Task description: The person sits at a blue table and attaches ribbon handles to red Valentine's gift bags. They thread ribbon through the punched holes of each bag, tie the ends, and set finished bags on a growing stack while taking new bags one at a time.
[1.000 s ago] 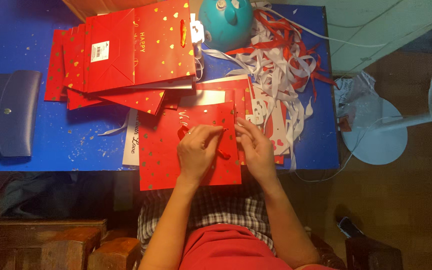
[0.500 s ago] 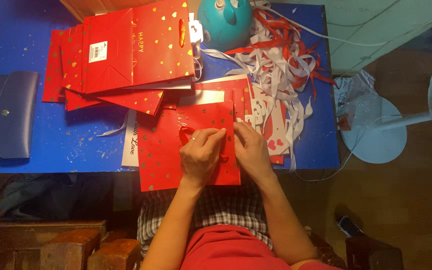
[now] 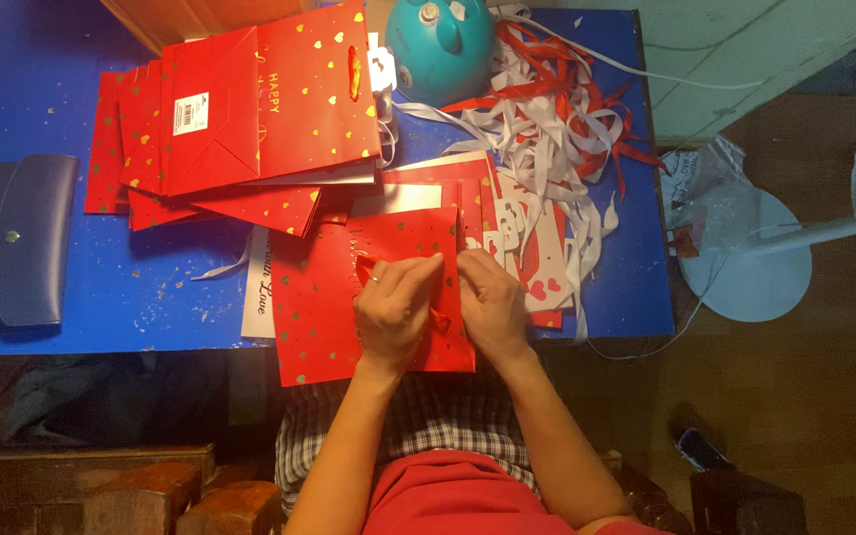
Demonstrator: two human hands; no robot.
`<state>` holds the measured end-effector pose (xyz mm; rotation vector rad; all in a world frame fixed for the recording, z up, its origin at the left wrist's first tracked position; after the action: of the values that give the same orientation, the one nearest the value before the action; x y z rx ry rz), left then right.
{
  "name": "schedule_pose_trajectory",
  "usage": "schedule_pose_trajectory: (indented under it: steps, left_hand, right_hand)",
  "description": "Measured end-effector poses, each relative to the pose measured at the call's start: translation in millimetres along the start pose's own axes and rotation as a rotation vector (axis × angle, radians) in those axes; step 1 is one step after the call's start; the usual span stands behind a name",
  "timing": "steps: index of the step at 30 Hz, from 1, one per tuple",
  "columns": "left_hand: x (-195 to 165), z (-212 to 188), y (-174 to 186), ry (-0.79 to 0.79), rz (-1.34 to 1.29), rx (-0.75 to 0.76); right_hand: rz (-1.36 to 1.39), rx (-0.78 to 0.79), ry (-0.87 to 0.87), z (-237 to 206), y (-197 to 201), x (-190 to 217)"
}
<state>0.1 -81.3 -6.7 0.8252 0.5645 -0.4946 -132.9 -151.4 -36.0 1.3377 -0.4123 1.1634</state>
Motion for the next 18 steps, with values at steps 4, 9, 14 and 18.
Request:
schedule_pose_trajectory:
  steps: [4,9,14,18]
  left_hand:
    - [13,-1,5,0.127,-0.191,-0.064]
    - [14,-1,11,0.145,-0.177,-0.12]
    - [8,2,6,0.081,-0.062,-0.049]
    - [6,3,2,0.039,-0.013,-0.008]
  right_hand:
    - [0.14,-0.063,0.011,-7,1,-11]
    - [0.614,-0.107,-0.251,-9,0,-54]
    - [0.567,0.008,-0.345,-9,-11,-60]
    - [0.626,0.029,-0.339,-6,-12,-59]
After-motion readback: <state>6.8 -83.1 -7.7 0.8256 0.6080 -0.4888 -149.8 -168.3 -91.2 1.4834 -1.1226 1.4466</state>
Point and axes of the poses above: each hand's wrist, its own z-axis towards the middle knuckle, its own y-axis out of the back of the hand, x = y × z, the point moved 8 cm from there along z, towards the middle knuckle, and after that the axes turned 2 degrees about x, right-handed, at the moved point
